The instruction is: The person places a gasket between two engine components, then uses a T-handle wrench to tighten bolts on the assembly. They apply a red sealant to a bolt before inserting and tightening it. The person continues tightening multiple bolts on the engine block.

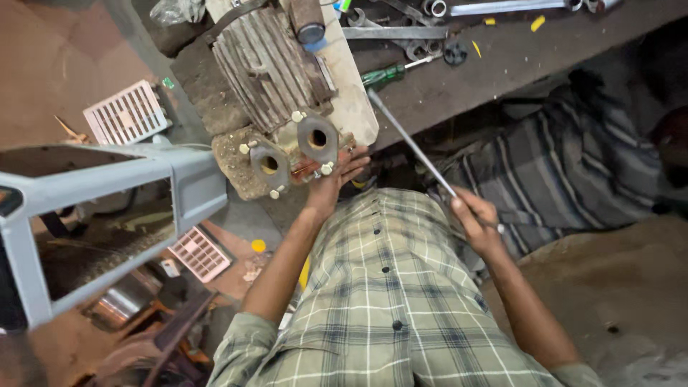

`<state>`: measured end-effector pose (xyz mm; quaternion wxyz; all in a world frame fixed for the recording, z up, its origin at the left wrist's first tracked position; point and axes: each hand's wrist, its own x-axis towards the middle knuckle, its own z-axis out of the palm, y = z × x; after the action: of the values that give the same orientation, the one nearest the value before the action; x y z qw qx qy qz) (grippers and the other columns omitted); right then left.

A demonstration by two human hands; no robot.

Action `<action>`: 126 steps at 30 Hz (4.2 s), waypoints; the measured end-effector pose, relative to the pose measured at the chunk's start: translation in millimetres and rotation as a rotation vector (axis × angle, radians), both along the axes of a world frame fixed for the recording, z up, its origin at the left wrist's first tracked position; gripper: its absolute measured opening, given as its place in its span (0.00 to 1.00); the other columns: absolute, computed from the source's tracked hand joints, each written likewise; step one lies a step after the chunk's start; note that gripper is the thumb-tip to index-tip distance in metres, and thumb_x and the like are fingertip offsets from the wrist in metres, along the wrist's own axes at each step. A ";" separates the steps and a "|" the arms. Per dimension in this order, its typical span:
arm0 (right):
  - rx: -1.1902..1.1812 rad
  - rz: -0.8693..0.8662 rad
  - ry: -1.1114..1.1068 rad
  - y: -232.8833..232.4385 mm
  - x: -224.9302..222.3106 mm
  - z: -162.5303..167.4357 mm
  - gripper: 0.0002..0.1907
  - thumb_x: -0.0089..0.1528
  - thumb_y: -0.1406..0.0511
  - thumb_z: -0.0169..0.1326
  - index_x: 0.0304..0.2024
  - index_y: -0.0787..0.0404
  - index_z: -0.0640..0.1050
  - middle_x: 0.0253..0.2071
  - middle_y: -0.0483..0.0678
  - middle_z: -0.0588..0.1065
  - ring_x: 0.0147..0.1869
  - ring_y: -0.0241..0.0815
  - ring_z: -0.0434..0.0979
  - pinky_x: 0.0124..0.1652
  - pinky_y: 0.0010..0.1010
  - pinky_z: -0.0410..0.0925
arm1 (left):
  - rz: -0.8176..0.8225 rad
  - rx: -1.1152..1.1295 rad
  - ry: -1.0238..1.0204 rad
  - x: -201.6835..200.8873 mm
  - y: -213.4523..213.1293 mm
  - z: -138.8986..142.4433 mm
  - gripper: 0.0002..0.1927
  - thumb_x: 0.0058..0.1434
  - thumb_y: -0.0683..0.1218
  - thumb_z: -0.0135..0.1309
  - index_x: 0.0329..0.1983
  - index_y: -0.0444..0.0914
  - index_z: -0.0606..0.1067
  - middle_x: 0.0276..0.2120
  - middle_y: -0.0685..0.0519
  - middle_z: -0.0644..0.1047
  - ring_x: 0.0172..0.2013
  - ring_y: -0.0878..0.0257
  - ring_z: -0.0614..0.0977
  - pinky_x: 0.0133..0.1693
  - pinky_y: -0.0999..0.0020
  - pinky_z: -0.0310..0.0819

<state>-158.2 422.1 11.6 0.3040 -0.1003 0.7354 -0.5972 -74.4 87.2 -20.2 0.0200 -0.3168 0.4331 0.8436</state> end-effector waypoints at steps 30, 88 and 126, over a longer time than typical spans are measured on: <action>-1.062 -0.373 -0.969 -51.9 190.3 -18.4 0.21 0.74 0.62 0.44 0.62 0.73 0.71 0.17 0.37 0.53 0.20 0.30 0.49 0.26 0.25 0.50 | 0.027 0.191 0.233 7.4 -7.8 -25.4 0.20 0.70 0.42 0.56 0.64 0.39 0.73 0.54 0.55 0.79 0.50 0.64 0.79 0.51 0.63 0.75; -0.315 -0.643 -0.338 -30.8 223.0 -9.0 0.15 0.66 0.65 0.61 0.54 0.61 0.78 0.47 0.54 0.80 0.47 0.49 0.78 0.48 0.42 0.71 | -0.184 0.564 0.315 35.1 61.6 20.7 0.27 0.77 0.51 0.36 0.76 0.39 0.54 0.67 0.38 0.70 0.63 0.47 0.76 0.63 0.55 0.72; -0.250 -0.852 -0.402 -45.1 233.6 -11.2 0.19 0.63 0.72 0.57 0.57 0.66 0.75 0.47 0.55 0.80 0.49 0.43 0.83 0.51 0.36 0.74 | 0.058 0.262 0.260 4.7 22.6 18.3 0.21 0.71 0.46 0.55 0.64 0.35 0.69 0.57 0.43 0.77 0.56 0.44 0.82 0.56 0.44 0.81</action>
<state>75.4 377.0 0.5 0.1541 0.2913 0.5603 -0.7599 -69.6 109.8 -1.9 -0.0196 -0.2122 0.3093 0.9268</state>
